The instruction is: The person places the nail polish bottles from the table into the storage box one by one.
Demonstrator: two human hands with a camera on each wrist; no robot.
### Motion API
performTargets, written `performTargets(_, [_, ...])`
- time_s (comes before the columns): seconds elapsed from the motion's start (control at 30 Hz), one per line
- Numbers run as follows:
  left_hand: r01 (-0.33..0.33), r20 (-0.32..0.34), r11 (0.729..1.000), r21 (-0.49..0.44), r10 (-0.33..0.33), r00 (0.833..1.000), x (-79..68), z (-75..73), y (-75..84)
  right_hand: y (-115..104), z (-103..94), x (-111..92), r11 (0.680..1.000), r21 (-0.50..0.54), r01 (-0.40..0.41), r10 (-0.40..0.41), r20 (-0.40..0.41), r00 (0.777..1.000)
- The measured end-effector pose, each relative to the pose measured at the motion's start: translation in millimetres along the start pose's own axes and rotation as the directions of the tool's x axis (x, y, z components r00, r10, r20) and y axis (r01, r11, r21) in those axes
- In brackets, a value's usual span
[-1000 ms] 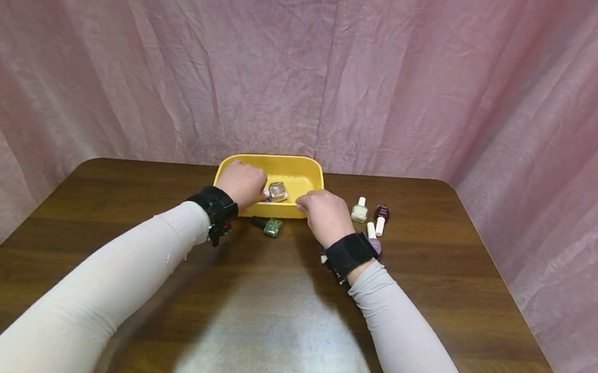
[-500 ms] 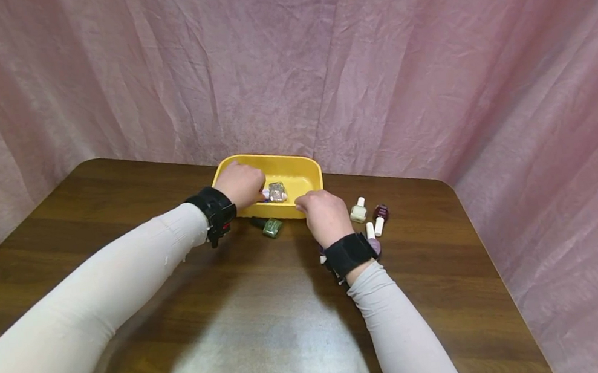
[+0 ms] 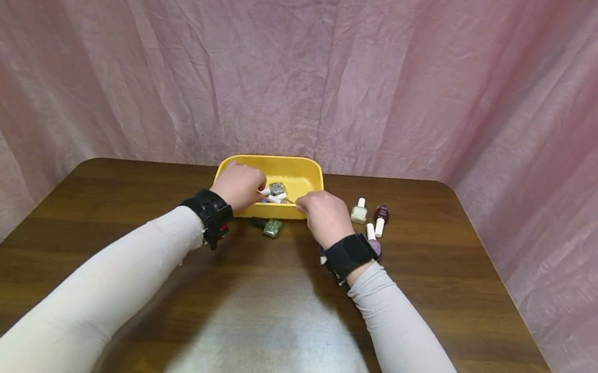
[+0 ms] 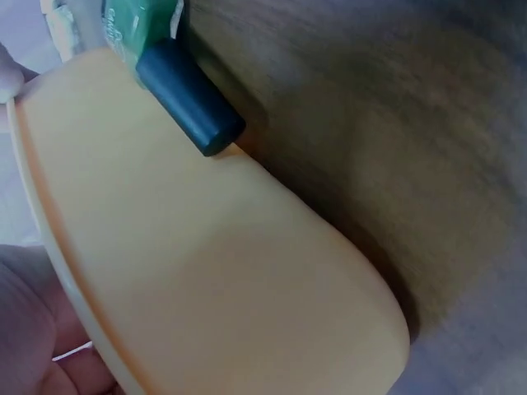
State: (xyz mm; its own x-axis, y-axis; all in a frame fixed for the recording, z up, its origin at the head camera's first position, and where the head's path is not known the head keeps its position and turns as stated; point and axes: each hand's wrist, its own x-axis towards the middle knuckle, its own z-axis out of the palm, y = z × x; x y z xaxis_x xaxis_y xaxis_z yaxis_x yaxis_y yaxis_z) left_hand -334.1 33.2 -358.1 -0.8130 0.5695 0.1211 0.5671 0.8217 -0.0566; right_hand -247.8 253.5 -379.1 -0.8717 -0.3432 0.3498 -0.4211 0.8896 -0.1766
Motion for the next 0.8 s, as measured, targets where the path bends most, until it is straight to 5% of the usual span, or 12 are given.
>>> performTargets(0.27, [0.017,-0.118,0.995,-0.102,-0.029,0.993,-20.6,0.2,0.6,-1.5,0.1,-2.3,1.000,0.004,0.002,-0.002,-0.010,1.000])
performTargets(0.8, [-0.004,-0.263,0.993,-0.117,-0.027,0.965,-47.0,-2.8,6.3,-1.0,-1.4,-0.7,1.000,0.005,0.002,-0.002,-0.006,1.000])
